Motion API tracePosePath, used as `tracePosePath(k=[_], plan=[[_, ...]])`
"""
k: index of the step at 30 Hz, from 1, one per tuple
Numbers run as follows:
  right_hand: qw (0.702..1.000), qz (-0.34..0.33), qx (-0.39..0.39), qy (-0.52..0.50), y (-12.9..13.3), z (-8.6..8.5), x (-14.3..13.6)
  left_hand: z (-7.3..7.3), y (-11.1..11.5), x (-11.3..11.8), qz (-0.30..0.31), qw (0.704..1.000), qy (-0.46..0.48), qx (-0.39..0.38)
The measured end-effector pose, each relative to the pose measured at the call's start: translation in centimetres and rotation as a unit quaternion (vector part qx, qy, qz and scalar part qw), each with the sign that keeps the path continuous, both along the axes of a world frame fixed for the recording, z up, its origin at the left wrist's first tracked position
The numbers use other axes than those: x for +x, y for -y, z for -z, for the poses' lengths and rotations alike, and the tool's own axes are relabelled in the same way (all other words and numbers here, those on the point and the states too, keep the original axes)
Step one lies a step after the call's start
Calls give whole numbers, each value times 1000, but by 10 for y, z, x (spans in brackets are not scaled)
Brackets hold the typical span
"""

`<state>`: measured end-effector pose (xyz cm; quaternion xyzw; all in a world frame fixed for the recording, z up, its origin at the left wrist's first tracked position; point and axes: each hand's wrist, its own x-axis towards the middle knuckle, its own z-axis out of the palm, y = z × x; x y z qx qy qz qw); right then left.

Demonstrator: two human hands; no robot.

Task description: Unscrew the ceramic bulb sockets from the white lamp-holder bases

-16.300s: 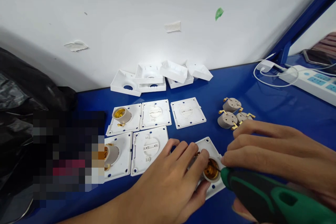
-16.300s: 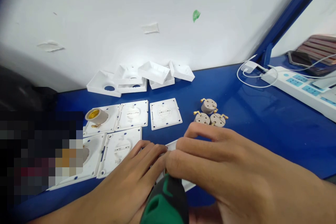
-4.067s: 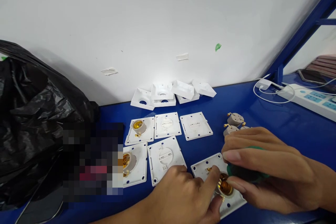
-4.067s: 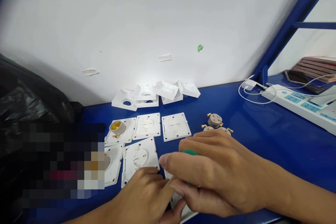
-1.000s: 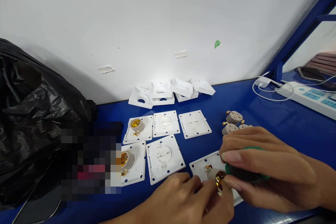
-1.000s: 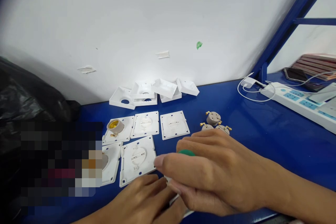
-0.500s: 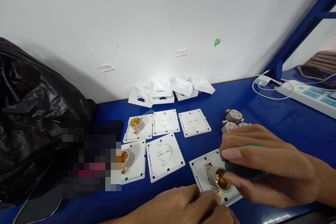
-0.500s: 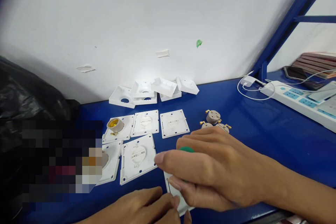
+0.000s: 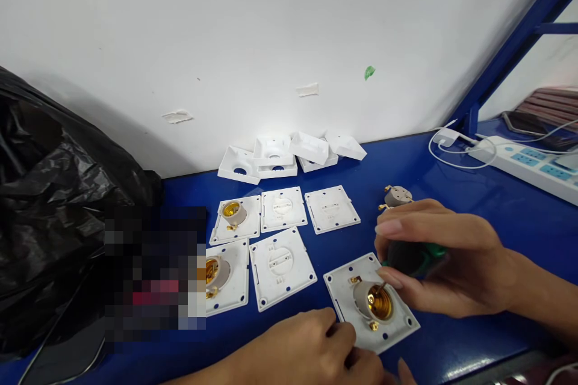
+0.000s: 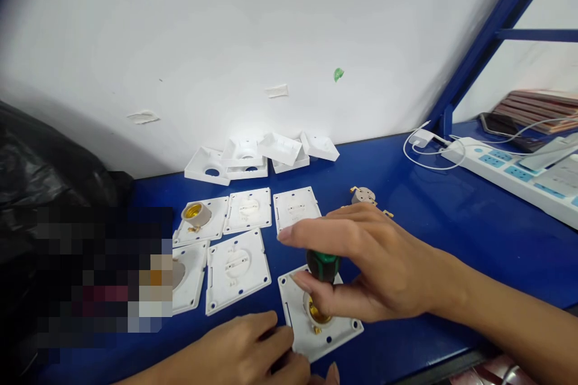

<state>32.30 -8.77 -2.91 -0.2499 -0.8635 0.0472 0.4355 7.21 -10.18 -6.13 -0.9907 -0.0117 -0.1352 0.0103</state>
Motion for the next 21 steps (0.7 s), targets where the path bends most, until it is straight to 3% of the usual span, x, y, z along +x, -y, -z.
tracePosePath(k=[5, 10, 15, 21], plan=[[999, -36, -19, -32, -3, 2, -1, 3, -2, 6, -39, 997, 68, 10], [996, -69, -24, -58, -4, 0, -8, 7, -4, 13, -97, 981, 148, -83], [994, -54, -33, -85, -4, 4, -14, 7, -9, 19, -158, 949, 106, -250], [993, -54, -8, -104, -5, 9, -15, 7, -11, 17, -168, 942, 88, -277]])
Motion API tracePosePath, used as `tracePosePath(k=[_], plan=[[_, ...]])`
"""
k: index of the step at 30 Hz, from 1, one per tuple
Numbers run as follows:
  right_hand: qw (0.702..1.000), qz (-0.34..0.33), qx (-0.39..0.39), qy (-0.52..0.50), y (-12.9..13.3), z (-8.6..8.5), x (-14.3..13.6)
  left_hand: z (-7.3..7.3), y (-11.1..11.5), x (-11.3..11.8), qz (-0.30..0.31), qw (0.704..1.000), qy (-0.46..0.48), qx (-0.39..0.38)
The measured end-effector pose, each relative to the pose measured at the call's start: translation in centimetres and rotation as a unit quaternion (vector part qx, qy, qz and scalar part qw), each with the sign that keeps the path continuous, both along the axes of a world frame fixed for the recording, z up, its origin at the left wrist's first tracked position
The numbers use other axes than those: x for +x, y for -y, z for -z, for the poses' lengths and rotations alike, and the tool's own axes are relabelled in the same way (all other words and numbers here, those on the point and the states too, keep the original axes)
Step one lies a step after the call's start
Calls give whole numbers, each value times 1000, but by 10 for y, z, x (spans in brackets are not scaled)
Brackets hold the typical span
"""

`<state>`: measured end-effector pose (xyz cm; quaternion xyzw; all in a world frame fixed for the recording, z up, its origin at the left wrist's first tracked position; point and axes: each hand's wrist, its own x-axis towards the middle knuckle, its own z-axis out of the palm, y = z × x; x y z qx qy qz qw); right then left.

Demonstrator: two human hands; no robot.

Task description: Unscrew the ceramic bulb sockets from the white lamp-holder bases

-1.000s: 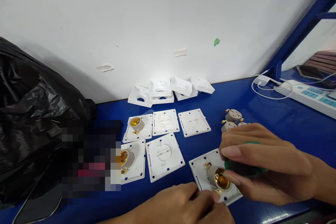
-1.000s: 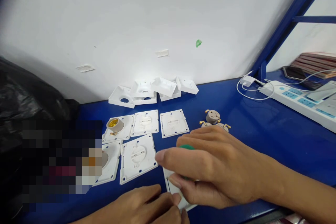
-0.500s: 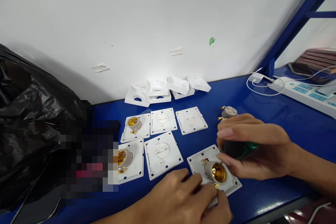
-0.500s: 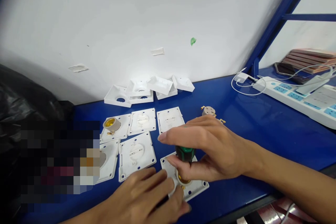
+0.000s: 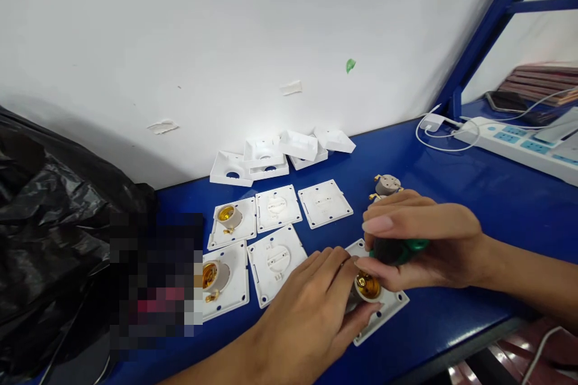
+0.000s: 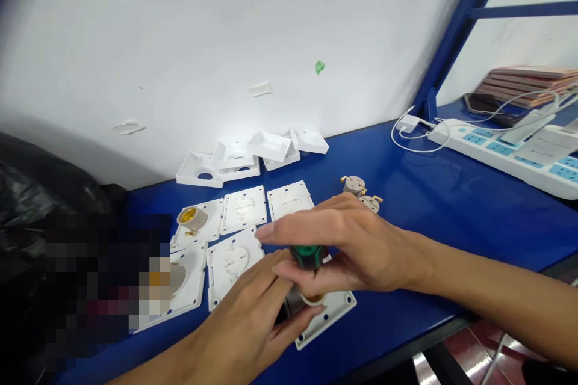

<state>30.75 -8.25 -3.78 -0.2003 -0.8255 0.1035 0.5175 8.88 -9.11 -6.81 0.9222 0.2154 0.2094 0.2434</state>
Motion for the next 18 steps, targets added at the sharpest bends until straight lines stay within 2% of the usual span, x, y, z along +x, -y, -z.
tracePosePath(k=[3, 7, 12, 15, 18], plan=[[1000, -18, -10, 16, 1, -6, 3, -2, 0, -1, -3, 1000, -7, -8], [981, -57, -159, 96, 3, -25, 12, -4, 0, 0, -16, 999, -25, -28], [966, -121, -216, 78, 0, -40, 23, -2, 1, 1, -18, 998, -33, 54], [936, -185, -295, 55, -1, -40, 23, 0, 2, 1, -14, 996, -29, 87], [912, -249, -327, -8, -4, -36, 21, 1, 2, 2, -14, 993, -26, 116]])
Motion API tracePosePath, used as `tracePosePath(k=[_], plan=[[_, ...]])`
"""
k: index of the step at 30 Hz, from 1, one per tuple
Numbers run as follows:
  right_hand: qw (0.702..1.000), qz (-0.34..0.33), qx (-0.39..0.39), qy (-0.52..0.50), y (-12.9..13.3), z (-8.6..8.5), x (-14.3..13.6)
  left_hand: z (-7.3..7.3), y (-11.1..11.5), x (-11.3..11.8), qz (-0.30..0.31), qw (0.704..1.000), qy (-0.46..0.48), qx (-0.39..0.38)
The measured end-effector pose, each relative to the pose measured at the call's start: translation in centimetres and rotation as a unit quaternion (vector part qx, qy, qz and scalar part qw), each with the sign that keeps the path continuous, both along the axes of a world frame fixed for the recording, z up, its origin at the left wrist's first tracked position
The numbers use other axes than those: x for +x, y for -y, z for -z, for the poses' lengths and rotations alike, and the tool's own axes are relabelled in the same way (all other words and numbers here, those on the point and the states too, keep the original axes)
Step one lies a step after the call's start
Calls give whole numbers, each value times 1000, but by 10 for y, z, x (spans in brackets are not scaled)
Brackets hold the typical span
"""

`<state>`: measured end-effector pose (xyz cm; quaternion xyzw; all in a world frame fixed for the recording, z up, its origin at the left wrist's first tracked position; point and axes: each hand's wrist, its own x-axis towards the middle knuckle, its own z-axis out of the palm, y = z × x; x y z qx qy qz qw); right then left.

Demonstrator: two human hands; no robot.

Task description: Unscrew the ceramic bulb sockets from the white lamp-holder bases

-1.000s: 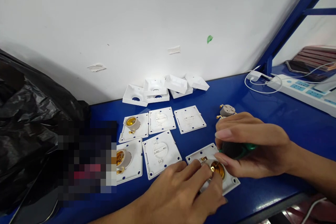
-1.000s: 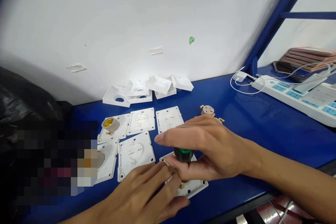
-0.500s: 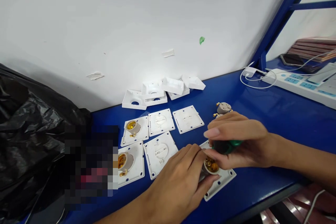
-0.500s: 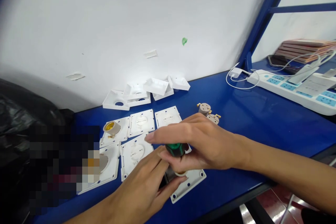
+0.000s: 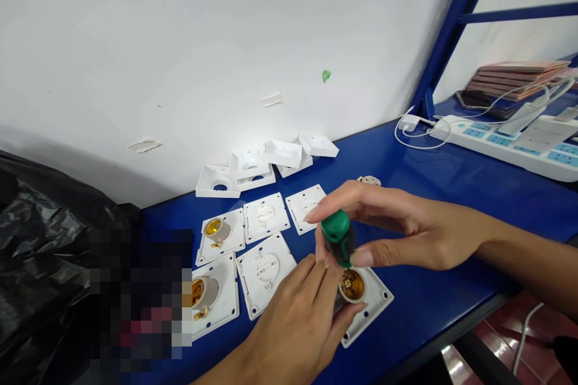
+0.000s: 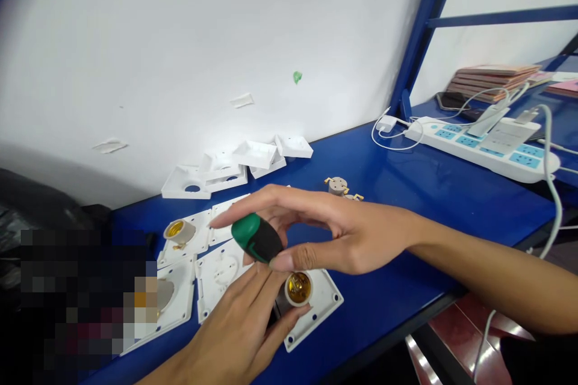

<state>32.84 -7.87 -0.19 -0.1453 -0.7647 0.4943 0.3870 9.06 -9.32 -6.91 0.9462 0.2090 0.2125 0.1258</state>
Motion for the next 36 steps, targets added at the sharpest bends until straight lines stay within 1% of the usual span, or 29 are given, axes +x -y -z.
tracePosePath(k=[2, 6, 9, 11, 14, 17, 20, 22, 24, 26, 28, 29, 33, 36], plan=[[1000, -1, -4, -31, -2, 3, -2, 0, 0, 0, 3, 1000, -1, 13], [998, 30, 8, -63, -6, 8, -3, -2, -1, 1, 8, 1000, 5, 23], [995, 64, 26, -67, -7, 10, -4, -4, 0, 1, 5, 1000, 3, 27], [993, 86, 51, -68, -8, 11, -6, -3, 1, 1, 1, 999, 0, 34], [988, 101, 90, -69, -7, 12, -9, -2, 2, 1, 1, 999, 4, 49], [983, 123, 132, -41, -5, 14, -10, -2, 2, 0, -2, 998, 3, 62], [969, 155, 190, -29, -1, 14, -11, -3, 1, 1, -5, 998, 6, 57], [963, 160, 216, -39, 1, 11, -11, -3, 0, 1, 0, 999, 12, 51], [972, 127, 193, -34, 4, 6, -10, -2, 0, 1, 4, 999, 14, 47], [990, 62, 125, -8, 6, -1, -9, -1, 0, 0, 1, 999, 11, 47], [998, 16, 55, 1, 5, -5, -7, -1, 0, -1, -4, 999, 0, 47], [999, 8, 36, -9, 4, -5, -6, -1, 1, -1, -4, 999, -5, 47], [995, 28, 16, -96, -5, -1, -2, -4, 1, 1, 1, 999, -7, 47], [996, -40, -61, -53, -8, -2, 3, -5, 1, 2, -4, 999, -11, 39]])
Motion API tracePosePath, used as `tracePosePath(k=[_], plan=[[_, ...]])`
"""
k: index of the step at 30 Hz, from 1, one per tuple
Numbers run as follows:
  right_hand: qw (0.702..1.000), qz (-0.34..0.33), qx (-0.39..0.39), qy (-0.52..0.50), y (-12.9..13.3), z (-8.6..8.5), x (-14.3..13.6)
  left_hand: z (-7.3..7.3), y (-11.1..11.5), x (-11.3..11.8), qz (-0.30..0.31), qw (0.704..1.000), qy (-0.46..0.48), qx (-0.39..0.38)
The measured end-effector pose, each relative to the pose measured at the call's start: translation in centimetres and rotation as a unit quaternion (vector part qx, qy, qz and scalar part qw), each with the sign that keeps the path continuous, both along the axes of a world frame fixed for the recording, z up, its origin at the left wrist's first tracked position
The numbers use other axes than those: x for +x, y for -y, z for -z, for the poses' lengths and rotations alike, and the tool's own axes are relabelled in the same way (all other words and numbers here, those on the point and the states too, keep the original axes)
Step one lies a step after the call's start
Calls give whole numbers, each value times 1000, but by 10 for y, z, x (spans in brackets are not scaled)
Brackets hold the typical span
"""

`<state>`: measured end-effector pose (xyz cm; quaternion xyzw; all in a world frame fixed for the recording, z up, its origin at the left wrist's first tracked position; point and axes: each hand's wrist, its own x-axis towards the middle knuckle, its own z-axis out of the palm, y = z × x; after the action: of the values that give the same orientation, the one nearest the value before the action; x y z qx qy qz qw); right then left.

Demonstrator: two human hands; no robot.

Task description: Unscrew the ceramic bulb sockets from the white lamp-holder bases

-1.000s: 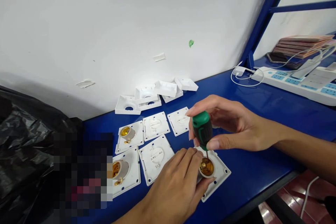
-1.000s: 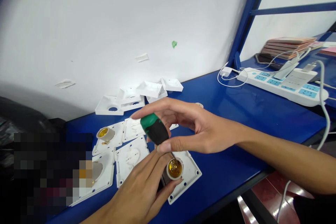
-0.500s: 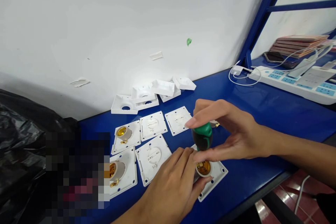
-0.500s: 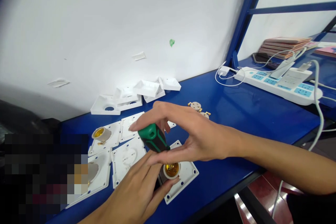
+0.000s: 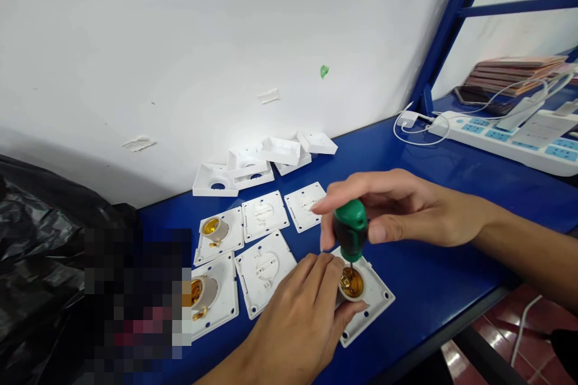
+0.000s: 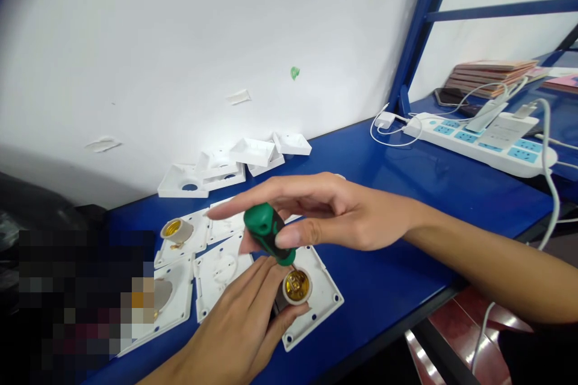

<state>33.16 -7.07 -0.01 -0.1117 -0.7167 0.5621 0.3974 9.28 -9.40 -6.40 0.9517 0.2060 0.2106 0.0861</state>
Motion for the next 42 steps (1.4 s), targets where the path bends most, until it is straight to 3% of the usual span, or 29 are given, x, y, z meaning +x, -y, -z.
tracePosePath(k=[3, 10, 14, 17, 21, 24, 26, 29, 33, 38, 42], plan=[[1000, -19, -24, -6, 3, -2, 0, 0, -1, 1, 3, 1000, 5, -22], [986, 138, 34, -81, 3, 3, -4, 0, 1, -4, -18, 999, 32, -9], [948, 289, 7, -134, -7, -1, 6, -14, -5, -6, -41, 996, 32, -66], [913, 387, 25, -124, -19, -3, 15, -25, -22, 4, -51, 995, 15, -82], [869, 470, 75, -137, -37, 2, 25, -34, -57, 30, -23, 996, -73, 36], [842, 510, 94, -148, -46, 4, 31, -41, -80, 53, -20, 973, -181, 139], [820, 539, 114, -154, -48, 1, 35, -44, -89, 66, -17, 967, -203, 155], [780, 581, 161, -167, -44, -9, 42, -46, -98, 80, -1, 966, -212, 144], [752, 611, 197, -153, -37, -21, 47, -43, -110, 89, 27, 976, -196, 92], [734, 622, 220, -158, -40, -20, 50, -45, -125, 82, 22, 990, -138, -7], [741, 614, 225, -156, -44, -19, 51, -57, -120, 54, -8, 993, -109, -49]])
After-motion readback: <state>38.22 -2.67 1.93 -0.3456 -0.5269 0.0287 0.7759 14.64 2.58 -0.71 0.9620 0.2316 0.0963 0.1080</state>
